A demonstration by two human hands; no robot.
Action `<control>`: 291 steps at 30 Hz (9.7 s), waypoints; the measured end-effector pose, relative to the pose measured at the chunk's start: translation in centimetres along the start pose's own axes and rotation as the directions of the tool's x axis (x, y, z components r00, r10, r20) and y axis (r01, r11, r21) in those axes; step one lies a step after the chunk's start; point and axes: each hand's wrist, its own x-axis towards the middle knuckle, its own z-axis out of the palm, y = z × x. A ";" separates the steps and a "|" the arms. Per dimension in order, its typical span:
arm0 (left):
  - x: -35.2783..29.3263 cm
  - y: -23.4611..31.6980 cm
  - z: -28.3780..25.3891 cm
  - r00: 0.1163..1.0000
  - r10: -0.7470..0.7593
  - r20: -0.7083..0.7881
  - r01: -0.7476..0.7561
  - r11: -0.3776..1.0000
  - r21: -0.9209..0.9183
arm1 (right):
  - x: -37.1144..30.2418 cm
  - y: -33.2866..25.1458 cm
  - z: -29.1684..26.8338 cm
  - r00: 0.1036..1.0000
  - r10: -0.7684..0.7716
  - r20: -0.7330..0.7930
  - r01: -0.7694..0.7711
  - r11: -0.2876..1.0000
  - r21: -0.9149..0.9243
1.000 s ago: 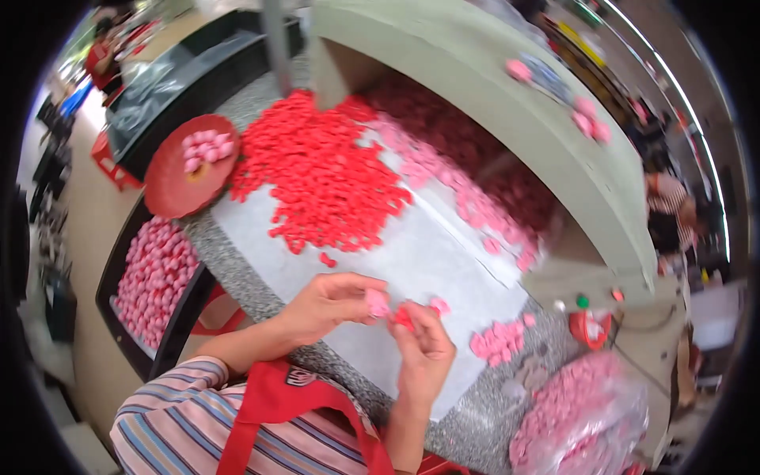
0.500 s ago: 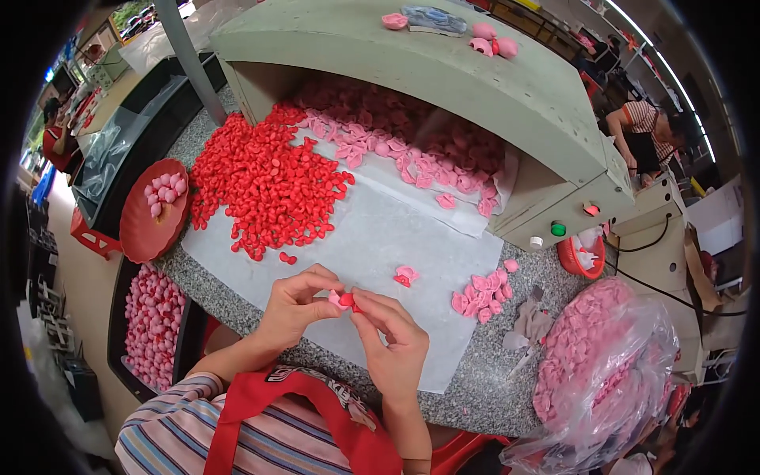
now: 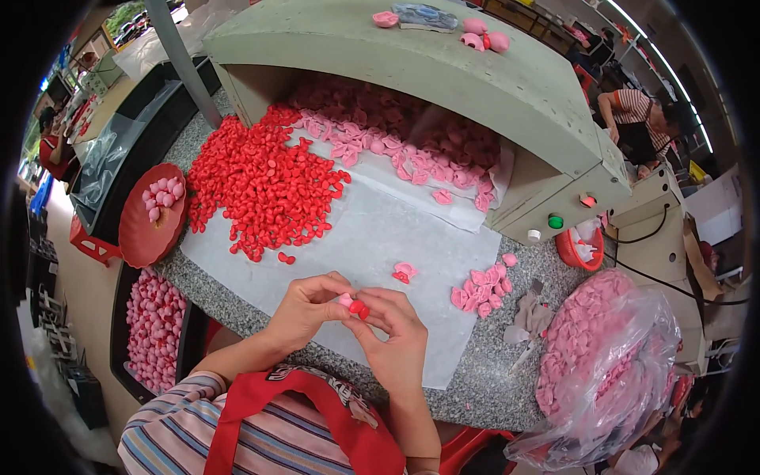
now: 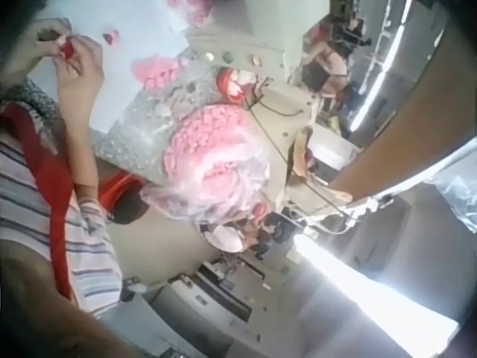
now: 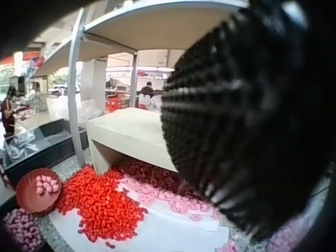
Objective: Assembling small red components into pink plastic shells at a factory workstation.
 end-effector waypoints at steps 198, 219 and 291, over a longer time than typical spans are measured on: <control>0.4 -3.2 -3.9 0.995 -0.078 -0.066 0.089 0.978 0.189 | 2.1 6.6 0.4 0.912 -0.343 0.226 0.407 0.686 -0.602; 24.9 -8.0 0.8 0.822 0.351 0.448 -0.388 -0.230 0.892 | 3.1 5.8 1.3 0.961 -0.223 0.165 0.259 0.510 -0.821; 0.1 1.3 -1.6 0.980 -0.163 -0.117 0.172 0.982 0.073 | 1.9 -0.7 0.7 0.981 -0.033 0.190 0.116 0.888 -0.444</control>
